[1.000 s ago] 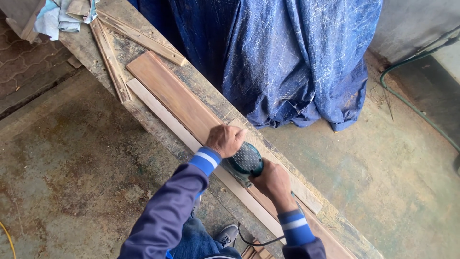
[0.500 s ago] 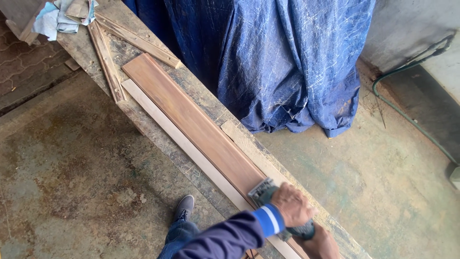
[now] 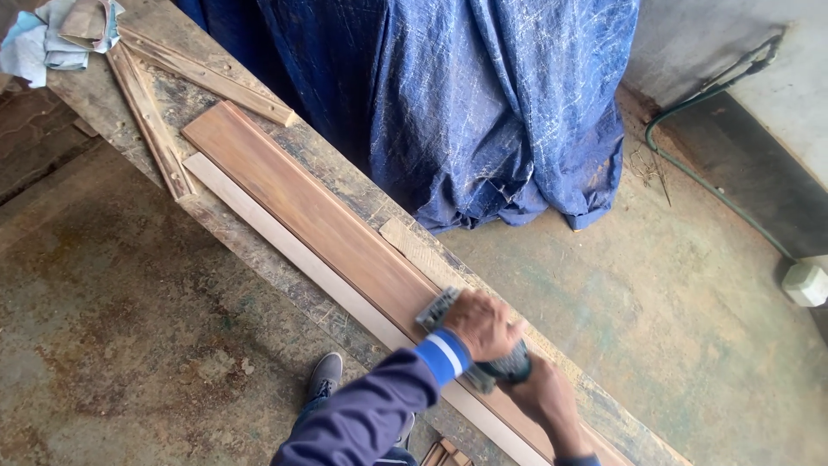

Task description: The recorder sands a long wooden plank using an orbital power sander followed by manual hand sanding with sandpaper.

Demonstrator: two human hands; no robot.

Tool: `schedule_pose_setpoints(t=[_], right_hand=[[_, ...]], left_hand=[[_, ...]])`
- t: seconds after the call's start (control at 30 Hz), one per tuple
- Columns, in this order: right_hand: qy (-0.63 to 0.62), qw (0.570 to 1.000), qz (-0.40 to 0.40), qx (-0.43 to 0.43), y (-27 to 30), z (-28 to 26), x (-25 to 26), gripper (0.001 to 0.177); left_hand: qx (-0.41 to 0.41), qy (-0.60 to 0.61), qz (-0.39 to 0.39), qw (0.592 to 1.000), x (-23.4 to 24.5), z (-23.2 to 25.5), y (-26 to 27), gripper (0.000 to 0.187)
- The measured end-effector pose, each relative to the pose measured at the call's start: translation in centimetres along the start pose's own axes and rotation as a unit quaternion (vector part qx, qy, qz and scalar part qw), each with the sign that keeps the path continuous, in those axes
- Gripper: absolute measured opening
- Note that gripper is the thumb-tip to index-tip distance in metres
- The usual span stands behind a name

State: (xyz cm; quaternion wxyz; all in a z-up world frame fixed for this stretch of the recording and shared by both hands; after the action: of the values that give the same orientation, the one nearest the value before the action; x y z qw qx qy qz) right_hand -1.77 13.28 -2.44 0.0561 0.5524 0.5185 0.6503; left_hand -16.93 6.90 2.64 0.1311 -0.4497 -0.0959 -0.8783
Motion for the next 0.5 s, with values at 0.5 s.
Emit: schedule_pose_setpoints(t=[0.5], right_hand=[[0.008, 0.998, 0.031, 0.059, -2.2, -14.6, 4.8, 0.044]], left_hand=[[0.049, -0.019, 0.098, 0.994, 8.6, -10.8, 0.5, 0.047]])
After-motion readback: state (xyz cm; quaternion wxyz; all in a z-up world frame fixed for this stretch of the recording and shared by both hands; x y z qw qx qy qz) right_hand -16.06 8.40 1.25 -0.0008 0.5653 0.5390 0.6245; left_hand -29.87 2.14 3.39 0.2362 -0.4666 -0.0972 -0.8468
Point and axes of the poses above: each hand's wrist, its own y-axis away from the middle knuckle, its own x-axis out of the back of the hand, z = x × y, the point moved 10 cm from there along -y, towards the middle knuckle, and after that the axes turned 11 degrees about -z, right-handed, at the moved point
